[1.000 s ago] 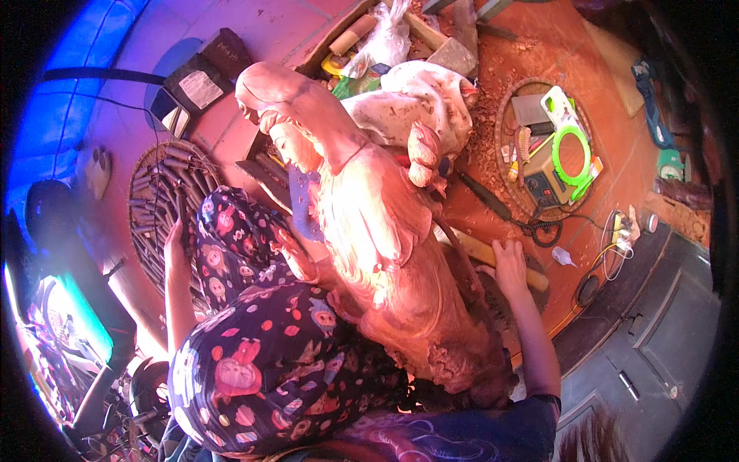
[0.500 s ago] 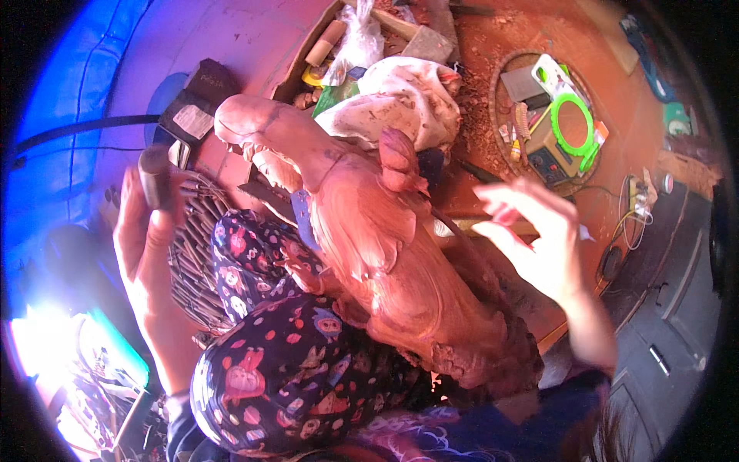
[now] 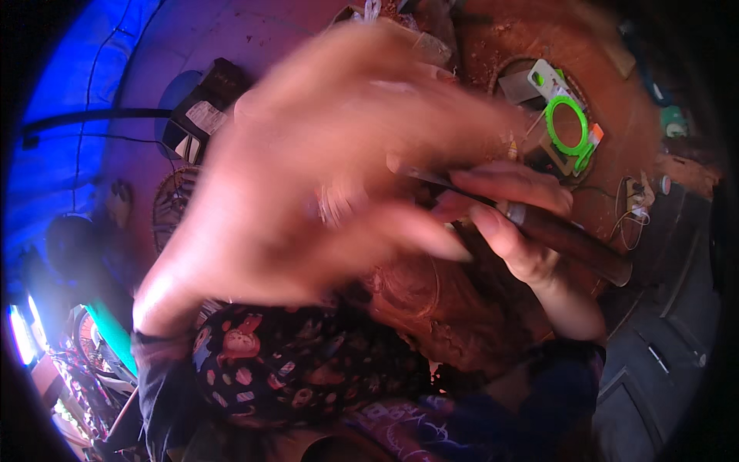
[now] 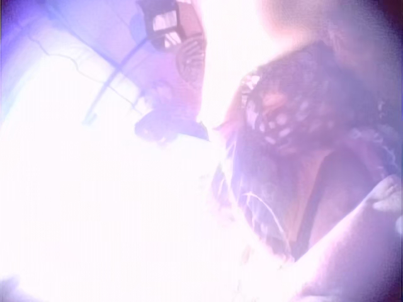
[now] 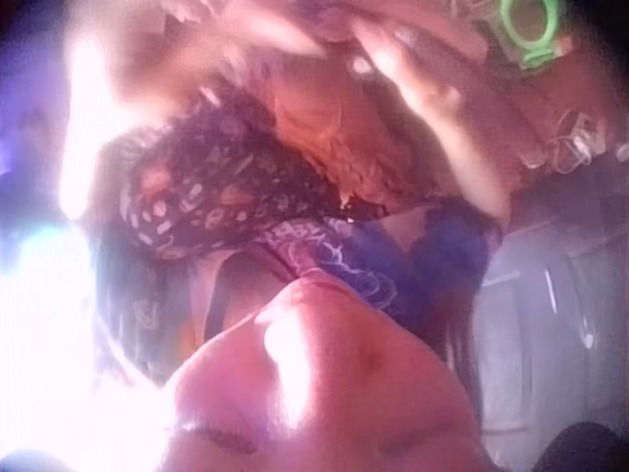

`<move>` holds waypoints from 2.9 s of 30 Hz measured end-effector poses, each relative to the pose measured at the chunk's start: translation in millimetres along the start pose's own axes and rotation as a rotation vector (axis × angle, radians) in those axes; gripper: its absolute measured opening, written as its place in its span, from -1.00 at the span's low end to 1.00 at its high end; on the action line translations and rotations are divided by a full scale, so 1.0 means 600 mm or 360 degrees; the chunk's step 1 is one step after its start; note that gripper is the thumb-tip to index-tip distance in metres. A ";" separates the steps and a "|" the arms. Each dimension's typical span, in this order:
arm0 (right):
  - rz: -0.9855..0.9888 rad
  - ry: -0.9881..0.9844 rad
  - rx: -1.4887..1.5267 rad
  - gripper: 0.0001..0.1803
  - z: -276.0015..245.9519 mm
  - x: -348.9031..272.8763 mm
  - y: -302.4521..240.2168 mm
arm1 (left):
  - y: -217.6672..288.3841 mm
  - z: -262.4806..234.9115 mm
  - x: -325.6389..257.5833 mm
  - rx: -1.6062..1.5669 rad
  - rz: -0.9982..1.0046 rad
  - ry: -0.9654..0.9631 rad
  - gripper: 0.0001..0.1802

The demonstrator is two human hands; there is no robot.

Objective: The person carves a clay sculpture of a seated figure using a chisel and mallet. They repeatedly strike the chisel to shape the torso and clothing folds, occasionally adjusting their position and the sculpture's orientation.

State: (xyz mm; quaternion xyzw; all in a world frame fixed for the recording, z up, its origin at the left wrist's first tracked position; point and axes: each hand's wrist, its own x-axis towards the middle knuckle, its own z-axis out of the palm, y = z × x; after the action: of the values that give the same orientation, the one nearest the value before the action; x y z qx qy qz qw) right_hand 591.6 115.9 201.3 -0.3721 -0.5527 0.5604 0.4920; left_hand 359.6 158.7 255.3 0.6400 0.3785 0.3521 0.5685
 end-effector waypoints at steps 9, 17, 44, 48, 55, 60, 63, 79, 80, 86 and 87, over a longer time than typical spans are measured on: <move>0.0164 -0.0002 0.0348 -0.83 -0.015 -0.039 0.091 | -0.222 -0.169 -0.204 0.0454 -0.0996 0.0529 -0.68; 0.0317 -0.0010 0.0715 -0.75 0.003 -0.037 0.101 | -0.262 -0.138 -0.206 -0.0243 -0.0772 0.0318 -0.23; 0.0602 0.0052 0.0723 -0.79 0.012 -0.055 0.093 | -0.233 -0.077 -0.159 0.0257 -0.0610 -0.0087 0.30; 0.0612 0.0045 0.0720 -0.80 0.013 -0.052 0.088 | -0.236 -0.075 -0.161 0.0190 -0.0643 -0.0040 0.29; 0.0710 0.0101 0.0816 -0.81 0.015 -0.044 0.077 | -0.237 -0.074 -0.158 0.0112 -0.0609 -0.0056 0.31; 0.0607 0.0042 0.0671 -0.77 0.016 -0.042 0.077 | -0.241 -0.069 -0.158 -0.0005 -0.0565 0.0005 0.37; 0.0562 0.0042 0.0646 -0.74 0.018 -0.044 0.080 | -0.243 -0.070 -0.160 -0.0018 -0.0625 -0.0036 0.40; 0.0371 0.0061 0.0483 -0.74 0.039 -0.066 0.093 | -0.245 -0.073 -0.165 -0.0077 -0.0721 -0.0050 0.39; 0.0374 0.0118 0.0618 -0.75 0.039 -0.064 0.094 | -0.245 -0.074 -0.164 -0.0074 -0.0715 -0.0070 0.39; 0.0680 0.0057 0.0790 -0.80 0.012 -0.046 0.084 | -0.246 -0.071 -0.165 -0.0034 -0.0688 -0.0014 0.39; 0.0720 0.0055 0.0787 -0.80 0.011 -0.042 0.083 | -0.247 -0.072 -0.164 -0.0033 -0.0683 -0.0010 0.39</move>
State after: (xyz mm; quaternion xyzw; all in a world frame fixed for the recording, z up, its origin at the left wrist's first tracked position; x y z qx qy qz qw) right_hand 584.4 94.4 149.9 -0.3641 -0.2952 0.7661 0.4398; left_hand 263.4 101.4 110.8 0.5400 0.5006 0.2247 0.6382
